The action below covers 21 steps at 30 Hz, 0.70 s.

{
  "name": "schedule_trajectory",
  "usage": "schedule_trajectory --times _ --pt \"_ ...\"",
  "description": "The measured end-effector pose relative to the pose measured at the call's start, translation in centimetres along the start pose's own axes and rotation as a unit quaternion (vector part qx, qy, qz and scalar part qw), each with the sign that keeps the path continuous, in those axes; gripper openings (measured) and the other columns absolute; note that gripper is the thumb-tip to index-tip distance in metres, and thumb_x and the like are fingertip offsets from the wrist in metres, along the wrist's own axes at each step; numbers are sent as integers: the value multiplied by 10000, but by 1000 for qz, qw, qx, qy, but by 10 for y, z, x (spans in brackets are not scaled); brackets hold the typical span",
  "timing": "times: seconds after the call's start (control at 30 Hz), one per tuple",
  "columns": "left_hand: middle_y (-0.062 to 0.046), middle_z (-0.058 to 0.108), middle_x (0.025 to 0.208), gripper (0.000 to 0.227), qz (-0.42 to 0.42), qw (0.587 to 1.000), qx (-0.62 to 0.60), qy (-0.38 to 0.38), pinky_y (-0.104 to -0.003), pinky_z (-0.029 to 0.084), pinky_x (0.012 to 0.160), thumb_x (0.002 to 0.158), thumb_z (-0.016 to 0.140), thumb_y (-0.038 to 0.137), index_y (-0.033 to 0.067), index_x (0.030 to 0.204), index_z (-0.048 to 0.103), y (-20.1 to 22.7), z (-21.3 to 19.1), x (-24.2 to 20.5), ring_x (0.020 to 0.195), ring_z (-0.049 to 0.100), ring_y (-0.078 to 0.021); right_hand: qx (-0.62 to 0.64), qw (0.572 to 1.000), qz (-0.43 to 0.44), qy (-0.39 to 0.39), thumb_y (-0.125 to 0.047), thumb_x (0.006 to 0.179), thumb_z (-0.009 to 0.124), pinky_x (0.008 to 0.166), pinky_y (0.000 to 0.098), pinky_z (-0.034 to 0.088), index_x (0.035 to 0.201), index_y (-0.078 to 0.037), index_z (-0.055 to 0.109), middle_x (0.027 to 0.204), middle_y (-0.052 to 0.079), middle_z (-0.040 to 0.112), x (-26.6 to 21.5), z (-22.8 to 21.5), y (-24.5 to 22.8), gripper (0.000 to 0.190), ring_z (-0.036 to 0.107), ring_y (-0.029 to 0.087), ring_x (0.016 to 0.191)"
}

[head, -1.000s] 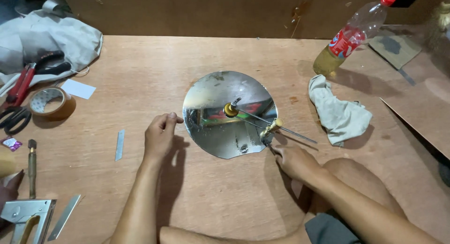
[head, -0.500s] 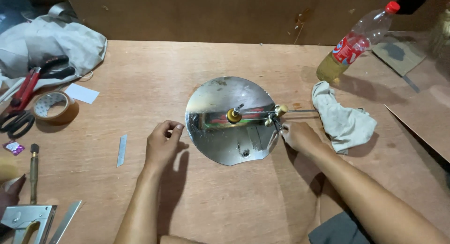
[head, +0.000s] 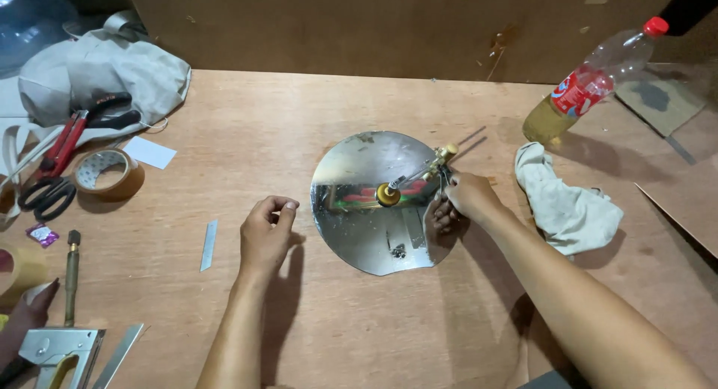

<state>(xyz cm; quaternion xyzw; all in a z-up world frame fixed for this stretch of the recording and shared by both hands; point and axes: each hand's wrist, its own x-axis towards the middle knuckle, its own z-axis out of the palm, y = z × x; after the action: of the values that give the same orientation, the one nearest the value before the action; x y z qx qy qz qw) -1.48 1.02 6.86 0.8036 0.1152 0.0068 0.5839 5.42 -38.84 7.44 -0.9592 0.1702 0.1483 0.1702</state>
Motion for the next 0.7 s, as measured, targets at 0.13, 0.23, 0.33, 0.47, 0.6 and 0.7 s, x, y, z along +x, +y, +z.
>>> schedule_trajectory --times 0.13,0.23,0.33,0.47,0.6,0.7 --pt "-99 802 1102 200 -6 1000 -13 21 -417 613 879 1042 722 278 174 1129 870 8 -4 3 944 777 -265 -43 998 -38 10 -384 1026 607 1089 523 607 1220 -170 863 1171 221 859 65 9 -1 386 751 437 1295" --pt "-79 808 1133 203 -9 998 -23 55 -413 611 897 1064 698 277 182 1140 860 -6 -7 13 980 777 -252 -45 995 -92 21 -369 1022 627 1095 583 593 1276 -95 849 1220 291 834 101 15 -17 434 736 521 1292" --pt "-51 814 1138 201 -31 996 -33 81 -398 608 900 1068 695 301 205 1143 855 -18 -10 20 995 767 -228 -60 992 -112 8 -330 1038 639 1117 593 574 1321 -17 830 1269 336 807 100 11 -47 464 710 535 1333" --pt "-17 821 1097 202 -70 988 -64 122 -359 629 792 1048 699 326 222 1122 856 -22 -10 30 960 756 -185 -42 995 -90 10 -350 1051 646 1104 569 576 1402 -44 789 1256 277 818 101 9 -70 487 770 418 1216" --pt "-33 826 1076 206 -85 984 -79 132 -360 648 723 1024 704 323 210 1097 859 -13 -13 25 941 752 -181 -30 991 -127 -9 -332 1040 682 1111 591 566 1357 -165 849 1315 247 813 128 25 -83 395 717 485 1334" --pt "1 815 1043 198 -97 981 -90 144 -319 646 687 1014 697 326 224 1080 853 -12 -13 27 921 739 -144 -65 989 -128 -30 -214 1058 621 1127 565 566 1444 -198 809 1337 243 800 105 10 -115 430 711 462 1355"
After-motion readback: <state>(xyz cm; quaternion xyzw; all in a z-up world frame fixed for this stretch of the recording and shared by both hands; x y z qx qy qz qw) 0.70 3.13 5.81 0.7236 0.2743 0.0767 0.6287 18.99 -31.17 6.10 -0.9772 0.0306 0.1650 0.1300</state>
